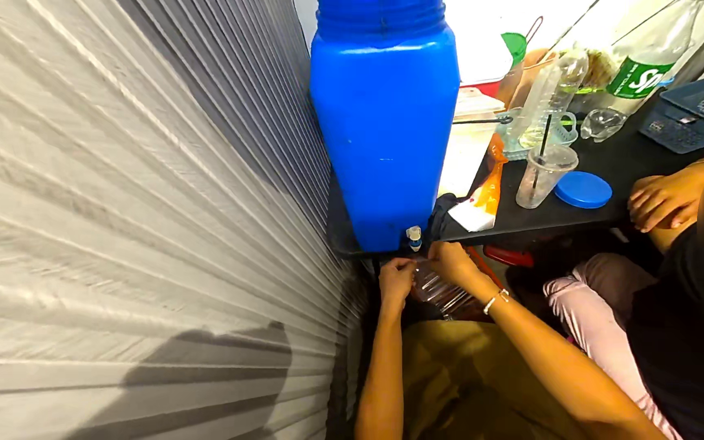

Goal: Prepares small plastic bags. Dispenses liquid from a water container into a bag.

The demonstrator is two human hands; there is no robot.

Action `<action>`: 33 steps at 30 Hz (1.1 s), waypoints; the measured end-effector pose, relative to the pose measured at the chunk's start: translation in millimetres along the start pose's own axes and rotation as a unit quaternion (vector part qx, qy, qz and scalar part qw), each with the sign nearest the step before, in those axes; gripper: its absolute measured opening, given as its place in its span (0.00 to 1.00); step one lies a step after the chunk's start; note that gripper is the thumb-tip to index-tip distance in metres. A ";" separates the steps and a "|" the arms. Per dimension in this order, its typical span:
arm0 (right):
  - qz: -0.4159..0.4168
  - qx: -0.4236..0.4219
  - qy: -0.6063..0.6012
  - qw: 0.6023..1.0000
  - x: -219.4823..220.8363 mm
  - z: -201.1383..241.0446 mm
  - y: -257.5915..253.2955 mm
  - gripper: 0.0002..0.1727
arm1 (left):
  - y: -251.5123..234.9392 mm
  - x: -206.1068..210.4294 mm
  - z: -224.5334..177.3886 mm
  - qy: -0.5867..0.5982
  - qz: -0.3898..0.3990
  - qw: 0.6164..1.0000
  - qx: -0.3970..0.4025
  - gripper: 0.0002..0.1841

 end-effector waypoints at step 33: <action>-0.138 0.166 -0.040 0.976 -2.9 -187.8 112.4 0.20 | 11.4 10.7 -15.8 0.352 -0.109 0.928 0.055 0.03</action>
Point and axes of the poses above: each hand's wrist, its own y-axis away from the middle knuckle, its own x-axis out of the palm, z = x × y, the point moved 10 cm from there along -y, towards the middle knuckle, and after that the axes turned 2 degrees about -y, right-handed, at the moved point
